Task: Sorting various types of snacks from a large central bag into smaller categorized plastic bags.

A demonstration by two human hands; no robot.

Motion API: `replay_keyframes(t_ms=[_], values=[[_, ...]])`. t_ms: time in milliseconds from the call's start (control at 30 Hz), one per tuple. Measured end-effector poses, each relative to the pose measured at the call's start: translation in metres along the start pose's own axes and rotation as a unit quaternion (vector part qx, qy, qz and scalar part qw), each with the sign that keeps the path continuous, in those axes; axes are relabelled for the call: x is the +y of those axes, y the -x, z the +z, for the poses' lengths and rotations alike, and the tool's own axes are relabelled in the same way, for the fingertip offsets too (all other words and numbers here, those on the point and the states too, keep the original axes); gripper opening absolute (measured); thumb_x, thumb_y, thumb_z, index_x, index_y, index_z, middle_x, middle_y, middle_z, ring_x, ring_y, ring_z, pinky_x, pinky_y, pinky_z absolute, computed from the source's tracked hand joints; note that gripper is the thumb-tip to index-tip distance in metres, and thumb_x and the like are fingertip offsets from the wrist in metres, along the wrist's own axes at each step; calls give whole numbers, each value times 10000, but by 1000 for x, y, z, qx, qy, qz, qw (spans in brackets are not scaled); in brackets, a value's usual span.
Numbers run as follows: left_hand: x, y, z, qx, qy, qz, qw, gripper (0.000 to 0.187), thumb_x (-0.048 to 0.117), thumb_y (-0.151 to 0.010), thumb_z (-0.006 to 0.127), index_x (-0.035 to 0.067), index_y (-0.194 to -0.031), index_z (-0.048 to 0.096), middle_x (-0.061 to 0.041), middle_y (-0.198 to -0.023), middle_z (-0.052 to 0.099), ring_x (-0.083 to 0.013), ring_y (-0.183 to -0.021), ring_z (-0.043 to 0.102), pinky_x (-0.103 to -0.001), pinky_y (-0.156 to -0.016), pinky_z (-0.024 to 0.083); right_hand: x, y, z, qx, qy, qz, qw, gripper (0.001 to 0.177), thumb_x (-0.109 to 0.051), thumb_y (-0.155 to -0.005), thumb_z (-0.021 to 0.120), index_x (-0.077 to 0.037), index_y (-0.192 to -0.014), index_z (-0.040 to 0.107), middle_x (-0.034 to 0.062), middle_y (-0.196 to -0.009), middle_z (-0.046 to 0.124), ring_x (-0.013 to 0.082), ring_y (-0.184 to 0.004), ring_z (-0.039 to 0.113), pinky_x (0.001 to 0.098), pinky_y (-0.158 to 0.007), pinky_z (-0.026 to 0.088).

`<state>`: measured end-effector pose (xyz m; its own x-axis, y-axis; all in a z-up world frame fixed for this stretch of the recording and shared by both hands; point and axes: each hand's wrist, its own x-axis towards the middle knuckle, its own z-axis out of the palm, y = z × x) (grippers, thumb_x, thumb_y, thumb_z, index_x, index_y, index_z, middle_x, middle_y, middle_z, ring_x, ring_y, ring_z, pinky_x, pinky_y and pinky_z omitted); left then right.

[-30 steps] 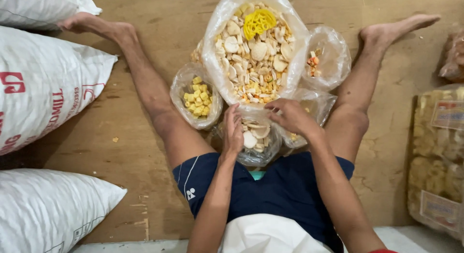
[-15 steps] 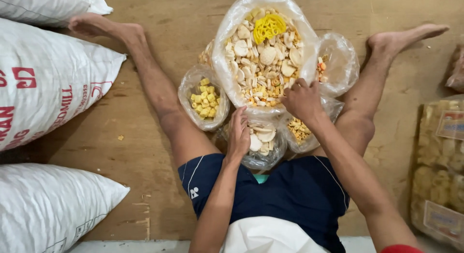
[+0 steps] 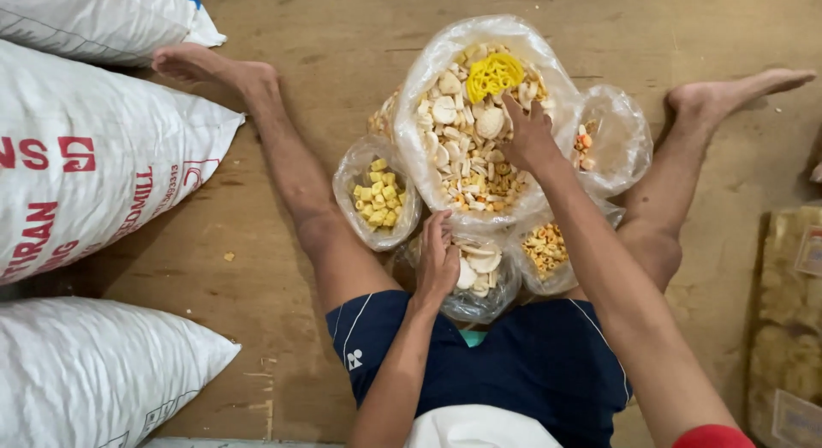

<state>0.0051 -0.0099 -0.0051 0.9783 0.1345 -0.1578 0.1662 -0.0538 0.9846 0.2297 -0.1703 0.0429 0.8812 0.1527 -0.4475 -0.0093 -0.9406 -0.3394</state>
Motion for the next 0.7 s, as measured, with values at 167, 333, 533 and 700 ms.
replay_keyframes(t_ms=[167,333,533,700], values=[[4,-1,1,1,5,-2,1000,695,-66,-757,446,32,-1445,441,-214,-1400,408,-377,-1246,534,-431,-1125,487,24,-40,30,6,61,9,998,895,-199,-882,793,-300,-1607,278,346,-1493,280,640,-1345,360,664,-1028,474],[7,2,0,2,-3,-3,1000,693,-65,-750,457,26,-1437,450,-217,-1388,418,-380,-1228,544,-427,-1112,502,35,-41,41,17,41,48,998,837,-114,-811,856,-207,-1511,408,398,-1425,271,668,-1294,398,667,-986,498],[-1,0,4,12,-21,9,1000,683,-62,-769,463,38,-1444,432,-202,-1390,413,-373,-1233,540,-417,-1119,496,52,-31,41,64,107,-44,991,517,-44,-886,696,-131,-1367,528,338,-1161,546,577,-1064,642,550,-808,601],[7,0,3,9,-19,1,1000,666,-68,-787,467,28,-1444,419,-205,-1380,407,-367,-1223,541,-408,-1115,498,-12,38,-25,31,47,1,998,749,45,-862,576,-65,-1563,334,432,-1126,623,569,-1062,662,599,-861,582]])
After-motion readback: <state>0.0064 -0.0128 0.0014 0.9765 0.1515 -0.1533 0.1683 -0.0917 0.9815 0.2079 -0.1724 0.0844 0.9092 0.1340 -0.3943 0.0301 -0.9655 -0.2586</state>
